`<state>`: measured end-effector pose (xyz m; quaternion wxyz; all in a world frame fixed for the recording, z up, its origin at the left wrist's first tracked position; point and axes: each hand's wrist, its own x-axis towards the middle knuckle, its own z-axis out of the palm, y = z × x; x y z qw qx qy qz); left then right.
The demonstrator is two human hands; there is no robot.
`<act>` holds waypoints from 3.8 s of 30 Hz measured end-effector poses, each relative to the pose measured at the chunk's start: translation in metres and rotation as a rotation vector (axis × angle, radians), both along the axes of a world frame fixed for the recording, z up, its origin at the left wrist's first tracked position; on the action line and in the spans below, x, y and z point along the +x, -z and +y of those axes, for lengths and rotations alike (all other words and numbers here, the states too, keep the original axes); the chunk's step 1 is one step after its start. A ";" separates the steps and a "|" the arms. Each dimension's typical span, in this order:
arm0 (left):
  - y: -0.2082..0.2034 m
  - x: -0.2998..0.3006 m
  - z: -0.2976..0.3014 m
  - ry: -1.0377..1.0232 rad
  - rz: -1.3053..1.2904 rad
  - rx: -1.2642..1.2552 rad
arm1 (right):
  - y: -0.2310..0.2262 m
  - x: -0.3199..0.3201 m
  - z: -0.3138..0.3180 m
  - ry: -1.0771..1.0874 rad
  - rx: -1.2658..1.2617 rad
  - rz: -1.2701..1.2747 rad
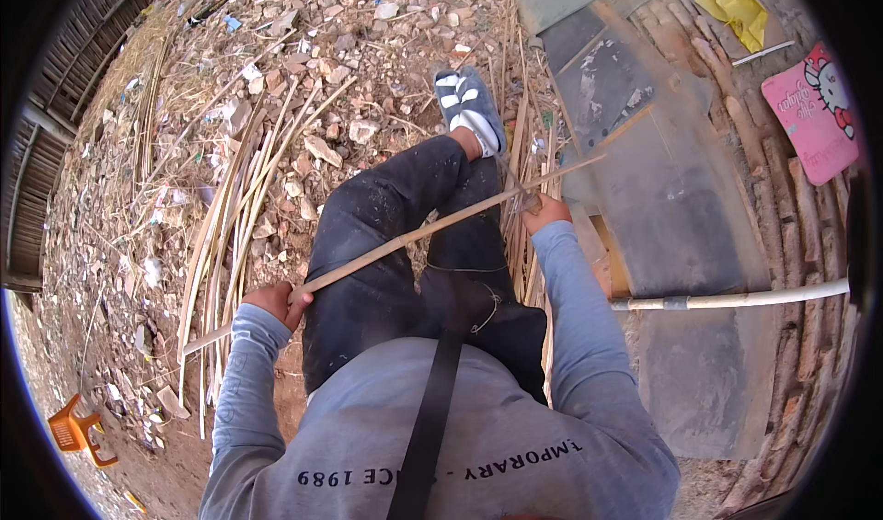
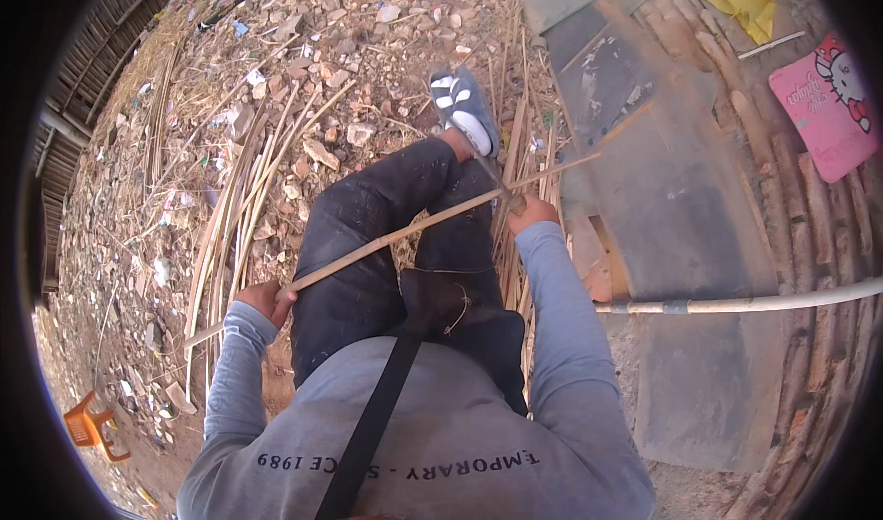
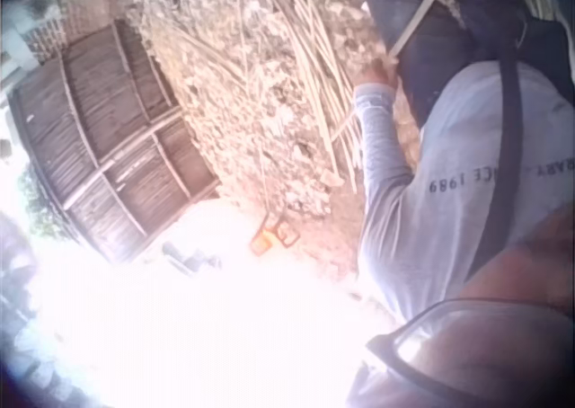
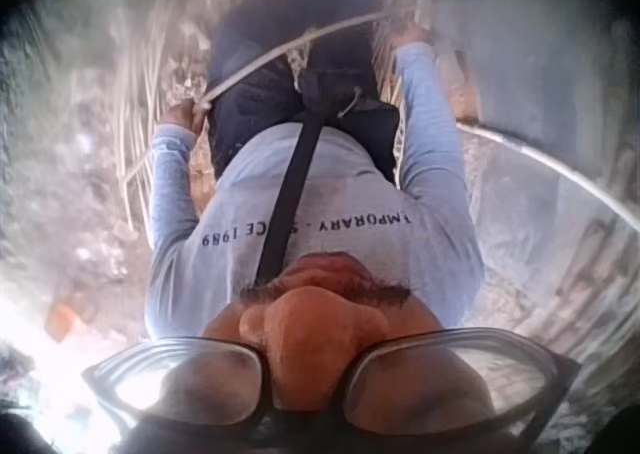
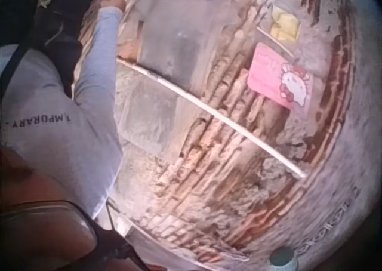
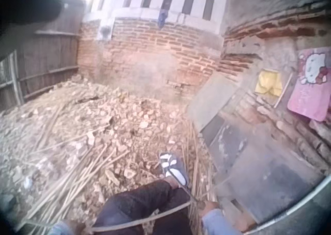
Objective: The person uses a knife to split and shave thin strips of bamboo while sitting in a dirt-covered outdoor area.
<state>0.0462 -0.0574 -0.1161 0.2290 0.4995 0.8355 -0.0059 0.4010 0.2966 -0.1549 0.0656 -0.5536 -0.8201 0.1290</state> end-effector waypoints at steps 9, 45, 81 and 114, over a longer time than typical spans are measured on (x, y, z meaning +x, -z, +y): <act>0.011 -0.003 -0.011 -0.010 -0.048 0.075 | -0.019 0.013 -0.004 -0.068 0.011 -0.086; 0.035 -0.006 -0.014 -0.052 -0.172 0.117 | -0.025 -0.019 -0.012 -0.001 -0.069 0.099; -0.107 0.059 -0.045 -0.251 -0.280 0.686 | 0.015 0.145 -0.190 0.262 -0.609 1.332; -0.066 0.046 -0.023 -0.248 -0.576 0.893 | -0.126 0.111 -0.217 -0.076 -0.593 1.042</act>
